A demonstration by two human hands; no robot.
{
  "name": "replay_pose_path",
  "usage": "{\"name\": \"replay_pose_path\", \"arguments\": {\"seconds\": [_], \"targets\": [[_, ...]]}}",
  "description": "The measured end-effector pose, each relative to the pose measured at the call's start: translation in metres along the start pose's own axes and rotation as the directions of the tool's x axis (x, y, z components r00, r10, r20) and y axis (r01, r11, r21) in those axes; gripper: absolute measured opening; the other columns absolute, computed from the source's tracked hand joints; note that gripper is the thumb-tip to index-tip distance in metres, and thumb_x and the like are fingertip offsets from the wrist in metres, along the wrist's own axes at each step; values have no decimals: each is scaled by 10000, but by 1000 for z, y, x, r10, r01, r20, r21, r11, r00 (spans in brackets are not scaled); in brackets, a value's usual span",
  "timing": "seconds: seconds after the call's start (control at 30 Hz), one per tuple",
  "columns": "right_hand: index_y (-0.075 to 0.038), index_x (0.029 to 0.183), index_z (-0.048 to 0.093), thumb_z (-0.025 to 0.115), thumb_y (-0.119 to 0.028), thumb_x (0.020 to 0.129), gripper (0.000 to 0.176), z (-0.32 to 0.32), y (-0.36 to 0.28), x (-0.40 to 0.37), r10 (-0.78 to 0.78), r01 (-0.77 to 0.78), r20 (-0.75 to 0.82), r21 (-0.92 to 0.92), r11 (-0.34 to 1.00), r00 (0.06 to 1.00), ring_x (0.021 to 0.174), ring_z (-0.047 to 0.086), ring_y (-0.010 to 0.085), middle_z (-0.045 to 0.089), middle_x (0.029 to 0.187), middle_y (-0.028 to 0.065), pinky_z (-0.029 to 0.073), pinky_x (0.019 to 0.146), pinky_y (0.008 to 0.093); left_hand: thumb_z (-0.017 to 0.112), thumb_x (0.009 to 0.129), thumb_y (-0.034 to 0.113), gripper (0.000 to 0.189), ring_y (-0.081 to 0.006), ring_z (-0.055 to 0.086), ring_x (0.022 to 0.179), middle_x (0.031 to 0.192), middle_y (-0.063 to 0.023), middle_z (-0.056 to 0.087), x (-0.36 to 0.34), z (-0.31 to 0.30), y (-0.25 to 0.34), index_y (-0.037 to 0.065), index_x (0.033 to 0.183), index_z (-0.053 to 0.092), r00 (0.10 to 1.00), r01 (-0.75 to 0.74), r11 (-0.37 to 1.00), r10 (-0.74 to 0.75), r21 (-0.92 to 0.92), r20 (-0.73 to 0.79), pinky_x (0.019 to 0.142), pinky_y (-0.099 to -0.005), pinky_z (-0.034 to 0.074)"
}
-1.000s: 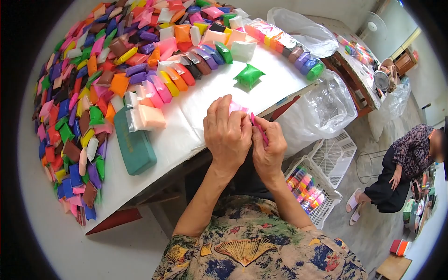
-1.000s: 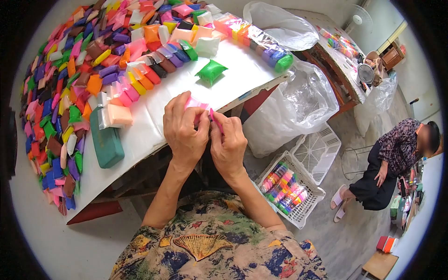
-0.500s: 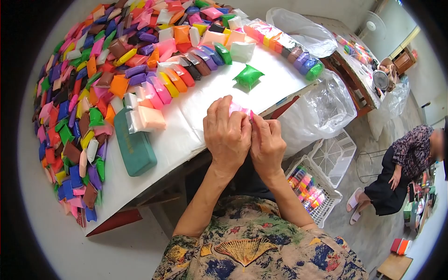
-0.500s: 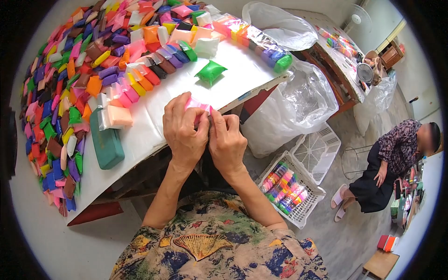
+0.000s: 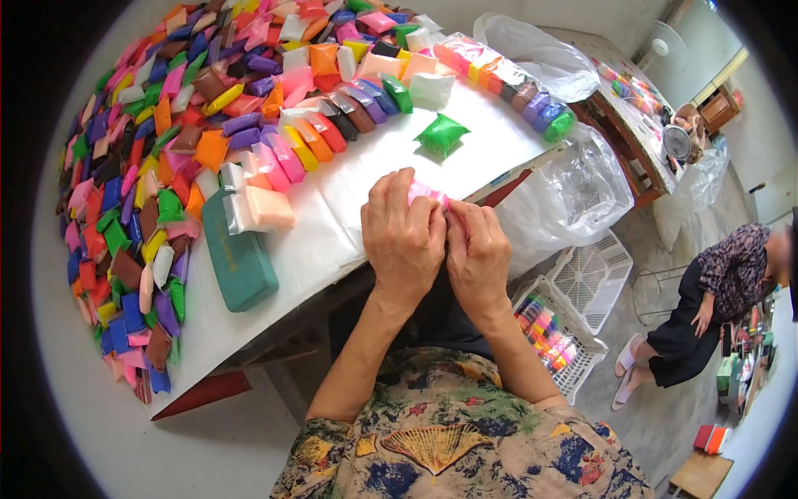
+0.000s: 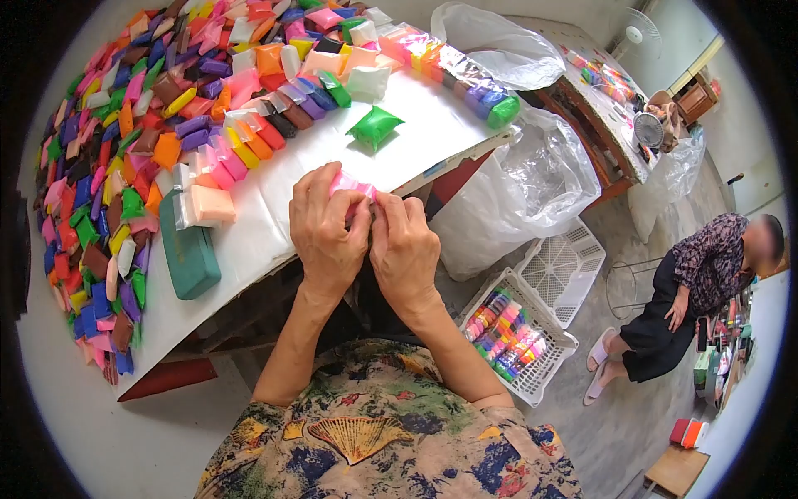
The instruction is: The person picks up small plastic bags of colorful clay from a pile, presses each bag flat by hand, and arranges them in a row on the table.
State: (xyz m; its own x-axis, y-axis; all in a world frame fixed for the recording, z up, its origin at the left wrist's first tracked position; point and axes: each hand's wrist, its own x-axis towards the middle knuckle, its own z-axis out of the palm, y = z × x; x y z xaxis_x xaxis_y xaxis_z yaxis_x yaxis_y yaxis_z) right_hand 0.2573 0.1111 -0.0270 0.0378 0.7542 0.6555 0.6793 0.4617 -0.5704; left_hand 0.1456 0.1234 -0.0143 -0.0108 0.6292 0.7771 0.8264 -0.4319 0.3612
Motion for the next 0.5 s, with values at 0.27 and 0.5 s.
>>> {"name": "replay_pose_path", "arguments": {"seconds": [0.27,0.5], "targets": [[-44,1135,648,659,-33,867,268,-2,2,-4,-75,73,-14,-94,993,997,704,643,304,581,885,123,531,571,399,736,770,88,108,-348,557,1161,1234,-167,624,1,-1,0,36,844,677,1000,10,1000,-10,-4,15,968,-441,441],[-32,1197,631,671,-16,825,374,6,10,-11,-150,142,-48,-142,980,987,706,642,269,557,895,111,543,563,379,742,769,89,104,-344,558,1160,1234,-162,625,1,0,0,41,834,678,1000,5,1000,-5,-1,11,956,-438,442]]}}
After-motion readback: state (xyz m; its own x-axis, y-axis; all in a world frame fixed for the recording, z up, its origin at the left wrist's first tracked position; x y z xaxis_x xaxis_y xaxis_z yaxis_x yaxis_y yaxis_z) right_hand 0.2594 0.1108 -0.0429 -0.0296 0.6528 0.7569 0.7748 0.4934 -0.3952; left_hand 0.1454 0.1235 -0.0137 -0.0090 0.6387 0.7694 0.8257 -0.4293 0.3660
